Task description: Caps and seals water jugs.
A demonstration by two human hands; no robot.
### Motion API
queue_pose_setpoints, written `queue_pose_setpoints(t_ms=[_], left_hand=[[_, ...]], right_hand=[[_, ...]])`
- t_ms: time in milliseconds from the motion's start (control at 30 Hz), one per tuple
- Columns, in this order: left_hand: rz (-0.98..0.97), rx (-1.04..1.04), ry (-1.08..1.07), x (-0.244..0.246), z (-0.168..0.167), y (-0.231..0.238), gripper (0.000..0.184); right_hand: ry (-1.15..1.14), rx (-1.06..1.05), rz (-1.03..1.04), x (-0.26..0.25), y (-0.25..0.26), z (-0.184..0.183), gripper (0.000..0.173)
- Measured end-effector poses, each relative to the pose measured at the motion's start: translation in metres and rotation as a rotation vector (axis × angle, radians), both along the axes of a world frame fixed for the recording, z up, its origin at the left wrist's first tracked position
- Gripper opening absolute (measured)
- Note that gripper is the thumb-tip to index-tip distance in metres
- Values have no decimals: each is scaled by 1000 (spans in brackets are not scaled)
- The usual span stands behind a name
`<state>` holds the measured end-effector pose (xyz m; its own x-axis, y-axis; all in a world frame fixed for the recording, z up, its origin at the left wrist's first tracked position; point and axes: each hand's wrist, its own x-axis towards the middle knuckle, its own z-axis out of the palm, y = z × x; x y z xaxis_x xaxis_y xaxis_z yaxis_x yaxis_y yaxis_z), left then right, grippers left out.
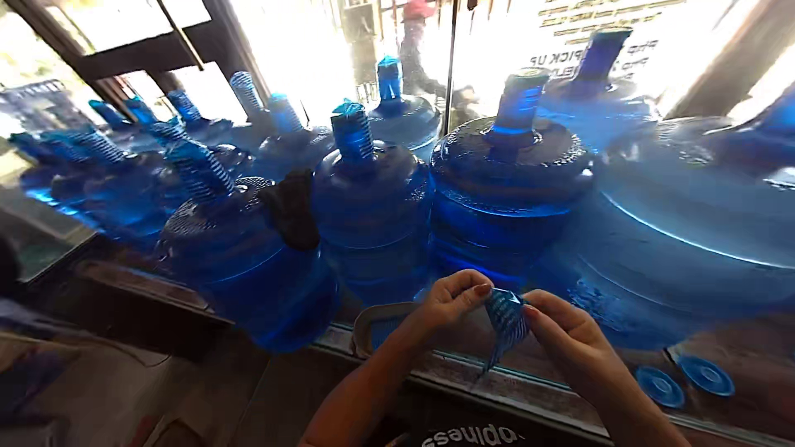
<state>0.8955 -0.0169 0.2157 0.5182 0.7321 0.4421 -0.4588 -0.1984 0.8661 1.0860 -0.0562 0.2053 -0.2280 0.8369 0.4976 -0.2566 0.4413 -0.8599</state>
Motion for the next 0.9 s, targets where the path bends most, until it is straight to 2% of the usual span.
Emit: queue_pose_setpoints(t_ms=[133, 233, 400, 567, 767, 900], left_hand=[[-299, -297, -150, 5, 2, 3, 15], [-365, -317, -145, 2, 13, 13, 16], [-135, -198, 40, 4, 42, 20, 19], [-63, -53, 155, 8, 69, 41, 13], [335, 181, 409, 24, 116, 78, 13], [533, 264, 500, 43, 153, 125, 19]], right_hand=[[161, -209, 323, 23, 5, 10, 19], [184, -228, 445, 37, 16, 23, 22], [23, -169, 396, 55, 38, 51, 17], [-41, -162, 320, 61, 60, 74, 9], [-334, 35, -114, 66, 95, 128, 12], [-403, -10, -233, 66, 139, 168, 15]])
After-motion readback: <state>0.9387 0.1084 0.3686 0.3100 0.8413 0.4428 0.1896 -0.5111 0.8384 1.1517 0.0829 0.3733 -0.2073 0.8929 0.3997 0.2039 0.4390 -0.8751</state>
